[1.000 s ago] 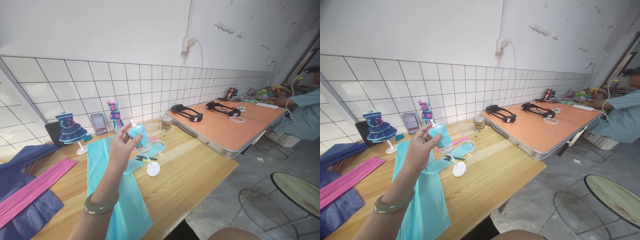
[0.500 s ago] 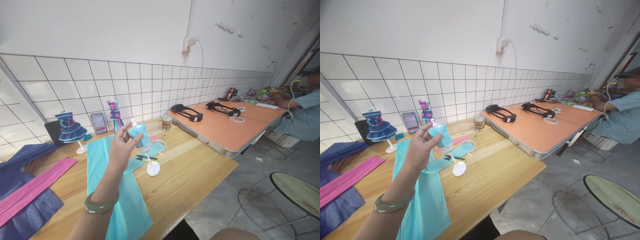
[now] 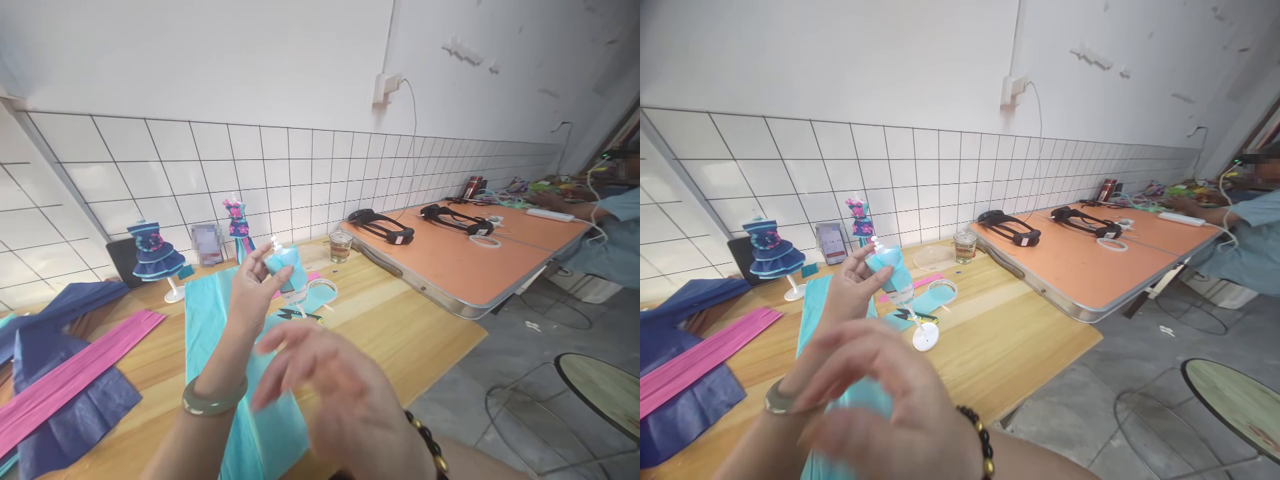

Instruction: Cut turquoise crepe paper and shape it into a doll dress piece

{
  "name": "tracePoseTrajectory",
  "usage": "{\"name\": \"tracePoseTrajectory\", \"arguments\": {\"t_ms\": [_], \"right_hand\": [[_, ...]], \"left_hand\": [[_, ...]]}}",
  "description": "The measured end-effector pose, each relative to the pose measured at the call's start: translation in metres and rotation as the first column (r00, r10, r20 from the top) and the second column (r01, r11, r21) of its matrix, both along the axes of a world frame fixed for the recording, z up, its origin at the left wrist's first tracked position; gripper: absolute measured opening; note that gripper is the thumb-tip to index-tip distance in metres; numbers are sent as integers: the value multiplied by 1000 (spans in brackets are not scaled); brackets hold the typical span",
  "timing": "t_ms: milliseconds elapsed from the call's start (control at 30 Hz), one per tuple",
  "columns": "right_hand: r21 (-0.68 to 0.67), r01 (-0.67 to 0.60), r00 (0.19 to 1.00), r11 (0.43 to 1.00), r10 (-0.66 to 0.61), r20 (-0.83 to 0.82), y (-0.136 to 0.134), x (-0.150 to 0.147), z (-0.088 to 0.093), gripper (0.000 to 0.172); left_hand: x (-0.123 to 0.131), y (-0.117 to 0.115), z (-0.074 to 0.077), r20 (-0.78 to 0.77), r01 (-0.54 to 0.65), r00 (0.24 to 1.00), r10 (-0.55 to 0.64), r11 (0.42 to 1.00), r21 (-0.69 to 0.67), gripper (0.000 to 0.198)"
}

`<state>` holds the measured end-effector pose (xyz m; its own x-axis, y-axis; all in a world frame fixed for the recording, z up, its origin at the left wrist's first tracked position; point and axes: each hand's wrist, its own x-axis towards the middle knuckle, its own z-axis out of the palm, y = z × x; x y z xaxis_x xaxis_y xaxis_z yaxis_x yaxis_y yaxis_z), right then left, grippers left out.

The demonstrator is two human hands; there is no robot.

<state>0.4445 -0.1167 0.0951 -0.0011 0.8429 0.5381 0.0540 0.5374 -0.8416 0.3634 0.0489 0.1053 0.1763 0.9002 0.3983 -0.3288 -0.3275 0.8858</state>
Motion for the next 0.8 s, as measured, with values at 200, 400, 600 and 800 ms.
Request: {"name": "tracePoseTrajectory", "arguments": {"t_ms": [200,400,600,800], "right_hand": [[-100,406,914,908,-403,46,79,42,-29,17],[88,470,858,878,-478,190,92,48,-42,25],[326,461,829,825,-532,173,97,42,-14,12],[333,410,851,849,-487,195,105,40,-4,16]], "left_hand": [[0,-1,0,34,32,999,-31,999,-14,59],[-1,-2,0,1,26,1000,-26,1000,-11,59],[-1,-5,2,-16,18,1000,-18,1000,-20,58],[0,-7,3,-17,40,999,-40,999,-7,55]]}}
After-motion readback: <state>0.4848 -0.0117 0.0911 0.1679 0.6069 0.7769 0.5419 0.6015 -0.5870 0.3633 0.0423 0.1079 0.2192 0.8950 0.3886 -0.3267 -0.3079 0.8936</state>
